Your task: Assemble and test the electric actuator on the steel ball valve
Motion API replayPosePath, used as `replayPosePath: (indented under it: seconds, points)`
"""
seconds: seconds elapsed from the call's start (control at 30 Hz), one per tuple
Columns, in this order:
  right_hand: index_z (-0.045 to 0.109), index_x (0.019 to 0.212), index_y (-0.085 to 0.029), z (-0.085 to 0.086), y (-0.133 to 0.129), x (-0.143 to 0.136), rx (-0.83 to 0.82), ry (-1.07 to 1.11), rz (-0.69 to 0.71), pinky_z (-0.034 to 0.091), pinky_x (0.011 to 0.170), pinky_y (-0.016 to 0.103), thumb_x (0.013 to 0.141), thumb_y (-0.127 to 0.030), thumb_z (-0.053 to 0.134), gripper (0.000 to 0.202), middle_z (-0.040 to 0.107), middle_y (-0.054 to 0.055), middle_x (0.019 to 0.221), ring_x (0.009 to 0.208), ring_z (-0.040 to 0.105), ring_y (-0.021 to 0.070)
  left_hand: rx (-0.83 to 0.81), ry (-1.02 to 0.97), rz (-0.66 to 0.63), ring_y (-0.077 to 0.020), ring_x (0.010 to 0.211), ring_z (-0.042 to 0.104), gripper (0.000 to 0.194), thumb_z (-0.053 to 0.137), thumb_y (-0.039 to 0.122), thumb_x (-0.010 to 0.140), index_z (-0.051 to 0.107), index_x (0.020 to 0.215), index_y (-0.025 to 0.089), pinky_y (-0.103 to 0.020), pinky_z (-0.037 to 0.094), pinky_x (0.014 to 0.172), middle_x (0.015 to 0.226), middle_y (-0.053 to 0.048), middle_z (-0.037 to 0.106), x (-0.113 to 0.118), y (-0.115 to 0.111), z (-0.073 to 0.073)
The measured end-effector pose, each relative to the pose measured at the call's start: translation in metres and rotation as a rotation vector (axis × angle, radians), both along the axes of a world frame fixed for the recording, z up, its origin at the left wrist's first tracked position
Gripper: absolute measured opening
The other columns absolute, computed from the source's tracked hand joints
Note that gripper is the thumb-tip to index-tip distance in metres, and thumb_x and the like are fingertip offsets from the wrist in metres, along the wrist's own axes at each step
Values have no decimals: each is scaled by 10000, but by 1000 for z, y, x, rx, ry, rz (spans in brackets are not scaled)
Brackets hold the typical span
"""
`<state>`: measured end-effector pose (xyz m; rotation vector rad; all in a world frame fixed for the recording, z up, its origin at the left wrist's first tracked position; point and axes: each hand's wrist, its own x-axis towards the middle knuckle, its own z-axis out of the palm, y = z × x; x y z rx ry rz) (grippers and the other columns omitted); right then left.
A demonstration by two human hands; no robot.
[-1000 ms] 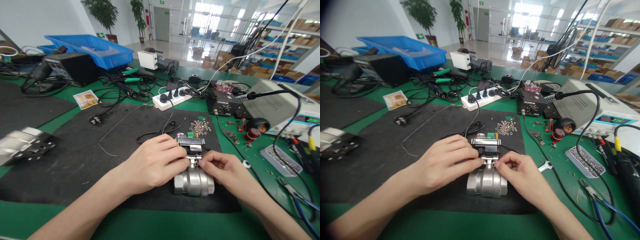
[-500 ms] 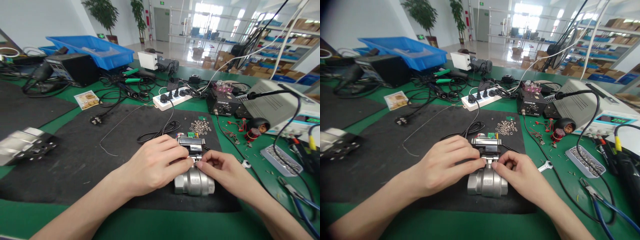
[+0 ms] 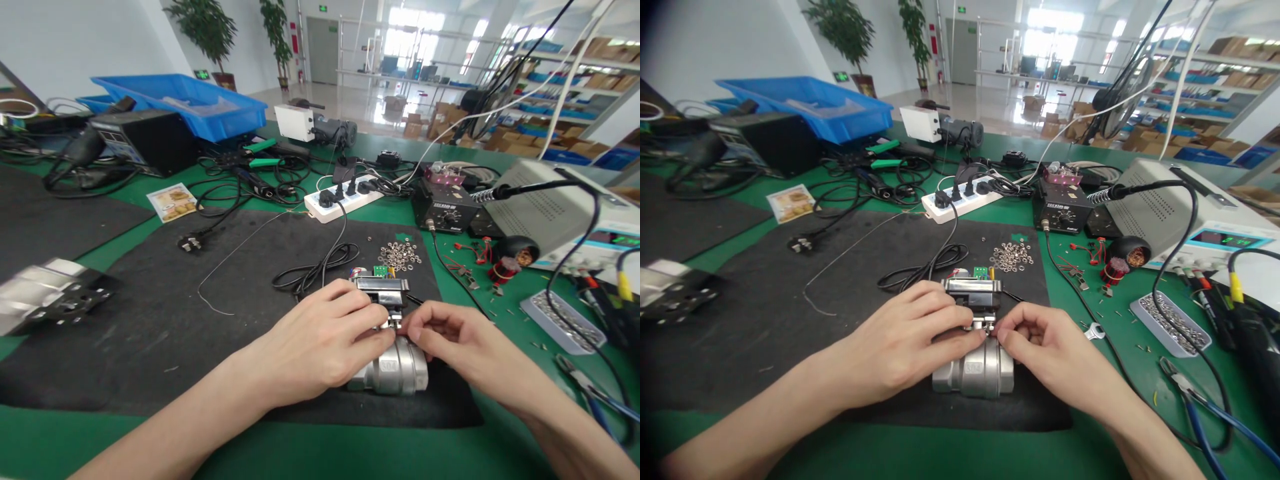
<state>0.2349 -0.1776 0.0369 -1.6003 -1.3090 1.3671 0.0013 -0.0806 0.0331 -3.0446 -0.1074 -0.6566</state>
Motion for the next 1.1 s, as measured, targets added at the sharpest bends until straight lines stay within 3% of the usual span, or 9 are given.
replayPosePath:
  seconds: [0.27,0.4,0.67,0.83,1.0,1.1]
  points:
    - [592,950,-191,2,-2,4,-75,290,-63,344,573,231,943,-378,718,226,608,-40,780,626,518,84,-3,69,15,-237,1000,546,247,468,161,1056,653,1219,176,-452,442,898,1128,-72,640,3,-1,2]
    - [592,995,-190,-3,-2,7,-90,317,-58,260,527,237,953,-405,712,250,585,-43,716,586,479,79,21,101,25,-241,1001,539,248,468,168,1057,646,1228,194,-455,429,910,1133,-60,629,4,0,6]
    - [589,894,-189,-13,3,-3,-79,326,-136,264,510,199,825,-329,850,304,540,-64,735,602,424,57,39,167,39,-248,1057,528,227,456,173,1065,663,1155,190,-487,379,1029,1133,-50,619,11,-3,17]
    - [588,899,-191,-16,4,4,-66,257,-133,260,502,210,857,-327,804,259,541,-64,696,566,424,61,24,190,32,-255,1093,527,203,464,202,1070,665,1100,202,-501,358,1064,1136,-46,623,15,-3,20]
    - [599,901,-184,-15,4,3,-5,229,-109,380,632,227,820,-329,835,289,602,-34,801,710,510,96,33,189,12,-254,1101,528,187,472,179,1060,658,1064,192,-505,337,1088,1145,-45,636,13,-1,19]
    - [605,891,-183,-13,4,3,16,197,-95,383,646,239,846,-319,801,242,602,-32,789,721,511,105,55,183,3,-254,1089,526,203,461,178,1065,664,1059,181,-501,338,1075,1152,-51,647,12,-1,18]
